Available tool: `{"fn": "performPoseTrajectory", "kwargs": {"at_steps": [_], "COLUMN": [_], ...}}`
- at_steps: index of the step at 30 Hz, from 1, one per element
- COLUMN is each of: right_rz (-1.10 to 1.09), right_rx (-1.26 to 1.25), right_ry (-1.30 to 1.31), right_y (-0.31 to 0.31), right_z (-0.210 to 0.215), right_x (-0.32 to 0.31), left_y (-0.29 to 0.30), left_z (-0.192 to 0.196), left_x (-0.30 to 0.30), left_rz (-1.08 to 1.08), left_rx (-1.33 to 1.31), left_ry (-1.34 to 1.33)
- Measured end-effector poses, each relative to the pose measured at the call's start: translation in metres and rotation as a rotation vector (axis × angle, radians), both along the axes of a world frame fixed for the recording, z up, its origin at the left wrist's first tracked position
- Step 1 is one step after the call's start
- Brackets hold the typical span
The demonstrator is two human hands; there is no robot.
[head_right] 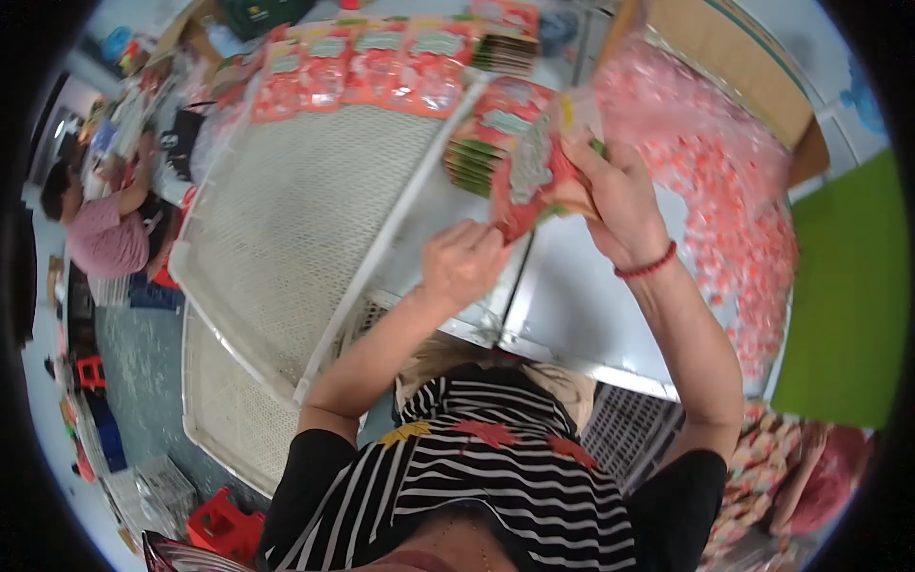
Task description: Manually fill plastic bags with individually wrapped candies and stack them for final packaging.
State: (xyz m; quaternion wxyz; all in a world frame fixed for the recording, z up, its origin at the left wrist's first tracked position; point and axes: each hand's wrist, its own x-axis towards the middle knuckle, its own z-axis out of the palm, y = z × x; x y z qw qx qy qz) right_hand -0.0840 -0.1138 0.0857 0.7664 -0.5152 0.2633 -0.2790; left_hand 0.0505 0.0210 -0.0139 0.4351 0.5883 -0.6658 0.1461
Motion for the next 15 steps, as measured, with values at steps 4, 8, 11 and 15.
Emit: {"fn": "performPoseTrajectory", "kwargs": {"at_steps": [4,8,11,15], "right_rz": [-0.066,0.063,0.074,0.145], "right_rx": [0.079,0.102,0.053,0.048], "right_ry": [0.049,-0.085,-0.129,-0.116], "right_y": [0.012,0.027,0.029,0.030], "right_z": [0.008,0.026,0.025,0.033], "right_x": [0.015,0.043,0.072,0.084], "left_y": [-0.003,-0.007,-0.017,-0.043], "left_z": [0.002,-0.004,-0.017,-0.035], "left_x": [-0.001,0.013,0.028,0.072], "left_rz": [0.069,0.021,0.037,0.086], "left_rx": [0.038,0.106,0.051,-0.171], "left_ry": [0.158,0.406,0.517,0.737]}}
